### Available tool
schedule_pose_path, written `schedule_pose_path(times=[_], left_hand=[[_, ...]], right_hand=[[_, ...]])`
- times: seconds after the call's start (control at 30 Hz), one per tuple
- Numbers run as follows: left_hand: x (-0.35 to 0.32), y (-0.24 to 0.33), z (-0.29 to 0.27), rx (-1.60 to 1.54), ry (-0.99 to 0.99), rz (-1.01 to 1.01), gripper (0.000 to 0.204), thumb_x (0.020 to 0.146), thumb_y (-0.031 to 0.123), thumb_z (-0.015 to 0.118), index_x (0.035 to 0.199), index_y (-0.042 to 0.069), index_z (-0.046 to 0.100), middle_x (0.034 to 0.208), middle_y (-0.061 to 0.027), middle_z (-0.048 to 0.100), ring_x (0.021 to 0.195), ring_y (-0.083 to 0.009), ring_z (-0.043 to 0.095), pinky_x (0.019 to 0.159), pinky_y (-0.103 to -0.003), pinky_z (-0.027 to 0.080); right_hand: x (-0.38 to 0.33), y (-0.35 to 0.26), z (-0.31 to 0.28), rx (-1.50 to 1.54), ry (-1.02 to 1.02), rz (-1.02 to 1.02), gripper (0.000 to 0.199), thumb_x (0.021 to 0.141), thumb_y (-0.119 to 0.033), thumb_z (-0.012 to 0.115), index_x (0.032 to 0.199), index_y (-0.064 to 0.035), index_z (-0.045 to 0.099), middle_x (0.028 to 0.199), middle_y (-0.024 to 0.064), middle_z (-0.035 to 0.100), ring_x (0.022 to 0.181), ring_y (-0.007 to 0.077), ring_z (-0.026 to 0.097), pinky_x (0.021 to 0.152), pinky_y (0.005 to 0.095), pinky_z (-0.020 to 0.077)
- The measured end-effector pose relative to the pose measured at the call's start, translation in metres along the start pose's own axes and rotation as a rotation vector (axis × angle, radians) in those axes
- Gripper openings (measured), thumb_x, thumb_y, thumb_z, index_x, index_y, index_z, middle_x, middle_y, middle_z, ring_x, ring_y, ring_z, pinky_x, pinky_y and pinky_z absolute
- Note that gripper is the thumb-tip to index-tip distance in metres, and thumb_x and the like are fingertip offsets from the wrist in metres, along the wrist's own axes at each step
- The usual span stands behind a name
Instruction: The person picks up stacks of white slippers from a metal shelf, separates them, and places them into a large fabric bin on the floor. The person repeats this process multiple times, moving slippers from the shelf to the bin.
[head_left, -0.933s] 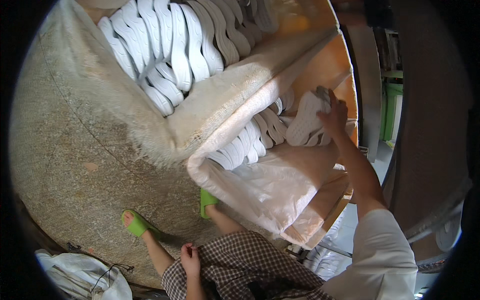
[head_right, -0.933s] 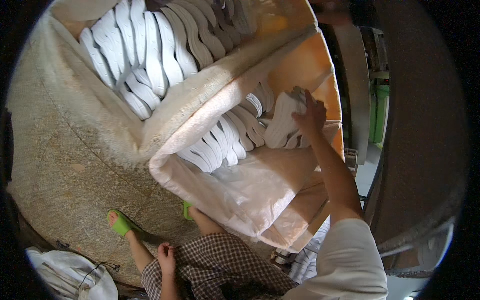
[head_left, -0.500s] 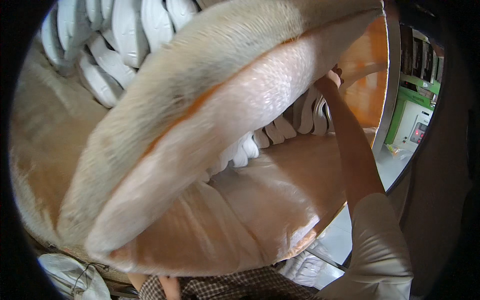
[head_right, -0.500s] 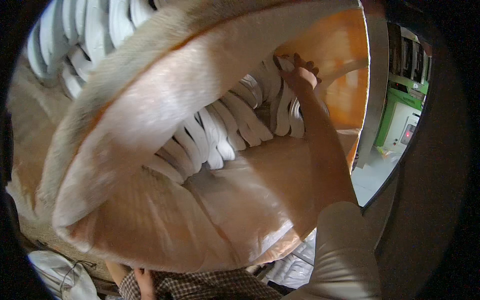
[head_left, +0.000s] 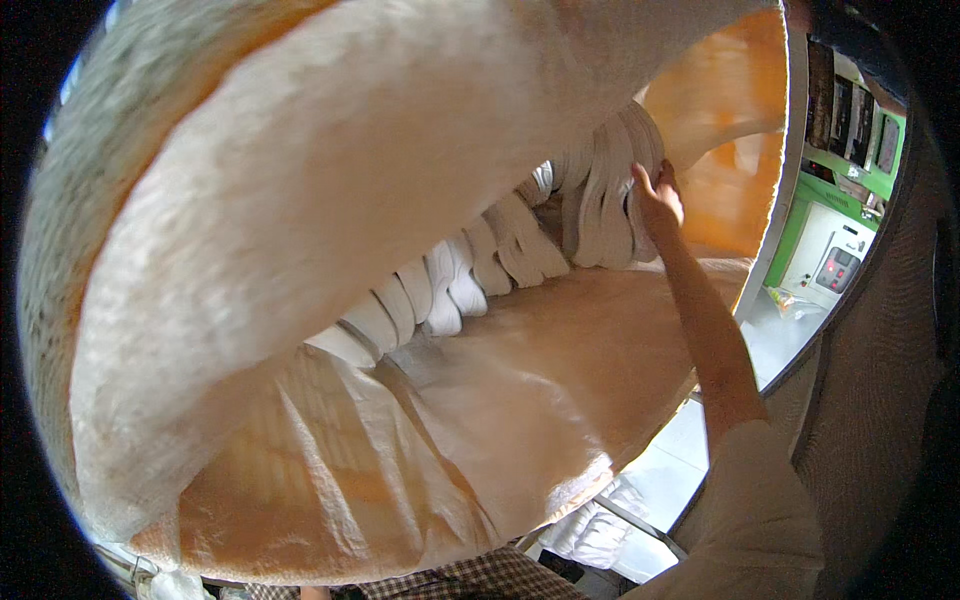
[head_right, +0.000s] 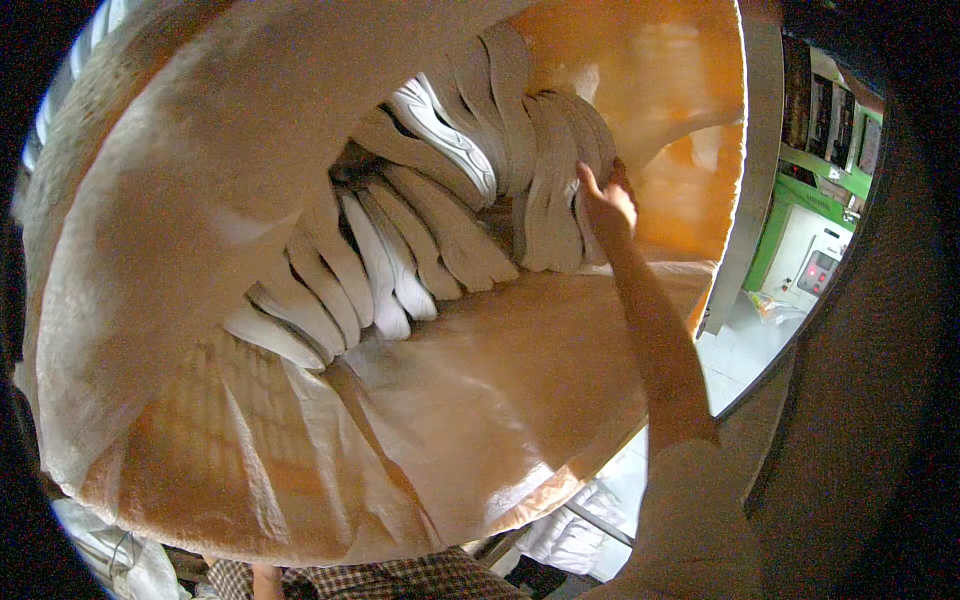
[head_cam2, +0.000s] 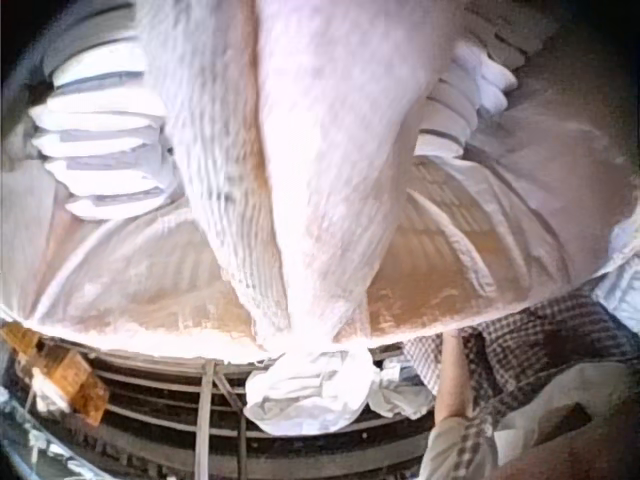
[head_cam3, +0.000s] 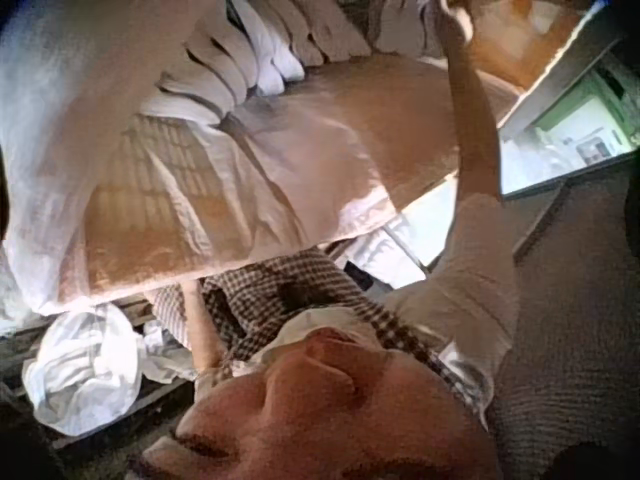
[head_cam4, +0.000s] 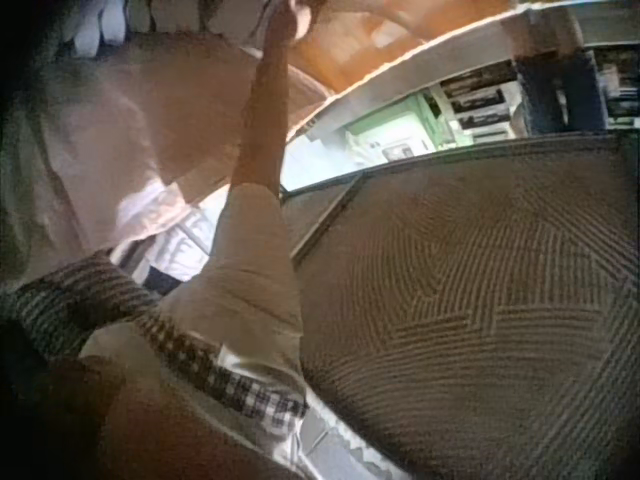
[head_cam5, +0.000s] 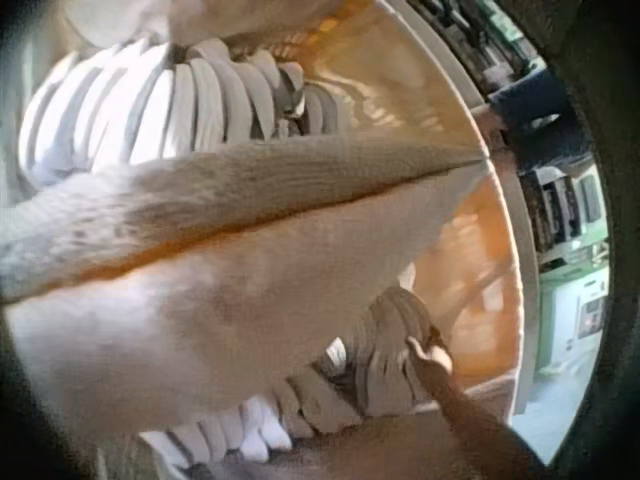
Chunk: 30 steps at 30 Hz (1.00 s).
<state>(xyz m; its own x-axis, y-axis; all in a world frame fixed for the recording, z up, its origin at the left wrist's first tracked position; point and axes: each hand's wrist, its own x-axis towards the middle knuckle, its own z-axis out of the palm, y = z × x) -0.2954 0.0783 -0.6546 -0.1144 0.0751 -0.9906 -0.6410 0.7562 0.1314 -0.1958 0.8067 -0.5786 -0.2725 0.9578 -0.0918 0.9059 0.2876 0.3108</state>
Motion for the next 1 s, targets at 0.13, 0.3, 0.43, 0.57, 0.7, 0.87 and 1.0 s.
schedule_pose_path(times=[0.13,0.3,0.43,0.57,0.7,0.87,1.0], left_hand=[[0.005,0.003,0.006,0.017,-0.012,-0.005,0.013,0.093,0.006,0.048,0.104,-0.001,0.049,0.090,-0.0080,0.056,0.078,-0.0164,0.052,0.071,-0.030,0.045],[0.014,0.002,0.012,0.037,-0.013,-0.003,0.013,0.092,0.005,0.048,0.104,-0.001,0.048,0.089,-0.0080,0.055,0.078,-0.0158,0.052,0.071,-0.030,0.045],[0.015,-0.001,0.010,0.051,-0.011,0.005,0.013,0.092,0.004,0.049,0.104,-0.001,0.048,0.088,-0.0080,0.055,0.078,-0.0153,0.052,0.071,-0.030,0.044],[0.017,-0.008,0.008,0.035,-0.024,0.008,0.013,0.091,0.003,0.049,0.104,-0.001,0.048,0.088,-0.0080,0.055,0.078,-0.0148,0.051,0.072,-0.029,0.044],[0.022,-0.025,0.001,0.030,-0.025,0.039,0.014,0.091,0.002,0.049,0.104,-0.002,0.048,0.087,-0.0080,0.054,0.078,-0.0143,0.051,0.072,-0.029,0.044],[0.026,-0.037,-0.014,0.017,-0.052,0.126,0.014,0.090,0.000,0.049,0.104,-0.002,0.048,0.087,-0.0080,0.054,0.078,-0.0137,0.051,0.072,-0.029,0.044],[0.017,-0.010,-0.029,-0.051,0.003,0.093,0.015,0.090,0.004,0.052,0.104,-0.002,0.048,0.085,-0.0100,0.057,0.076,-0.0178,0.056,0.070,-0.032,0.046]], right_hand=[[-0.027,-0.006,0.016,0.048,0.155,-0.026,0.086,0.078,-0.069,0.050,0.132,-0.0031,0.039,0.119,0.0244,0.056,0.109,0.0418,0.053,0.093,0.0469,0.0400],[0.004,-0.025,0.026,-0.096,0.357,-0.214,0.072,0.084,-0.060,0.048,0.125,-0.0009,0.039,0.109,0.0267,0.059,0.095,0.0436,0.058,0.083,0.0504,0.0441],[0.024,-0.026,0.036,-0.063,0.098,-0.102,0.061,0.088,-0.050,0.047,0.124,-0.0006,0.038,0.107,0.0272,0.060,0.095,0.0449,0.058,0.081,0.0514,0.0439],[0.005,-0.015,0.039,-0.017,0.052,0.029,0.077,0.083,-0.059,0.049,0.131,-0.0001,0.035,0.112,0.0296,0.057,0.104,0.0441,0.055,0.090,0.0486,0.0415],[0.016,-0.019,0.043,-0.109,0.031,-0.002,0.074,0.088,-0.058,0.041,0.134,0.0000,0.034,0.120,0.0290,0.053,0.113,0.0430,0.050,0.098,0.0494,0.0351],[0.022,-0.010,0.050,-0.155,0.016,0.006,0.078,0.091,-0.061,0.026,0.138,0.0012,0.029,0.137,0.0246,0.040,0.128,0.0393,0.038,0.107,0.0477,0.0232],[-0.046,-0.029,0.037,-0.078,0.086,-0.151,0.072,0.089,-0.048,0.050,0.133,0.0065,0.035,0.128,0.0262,0.048,0.117,0.0411,0.047,0.099,0.0494,0.0365]])
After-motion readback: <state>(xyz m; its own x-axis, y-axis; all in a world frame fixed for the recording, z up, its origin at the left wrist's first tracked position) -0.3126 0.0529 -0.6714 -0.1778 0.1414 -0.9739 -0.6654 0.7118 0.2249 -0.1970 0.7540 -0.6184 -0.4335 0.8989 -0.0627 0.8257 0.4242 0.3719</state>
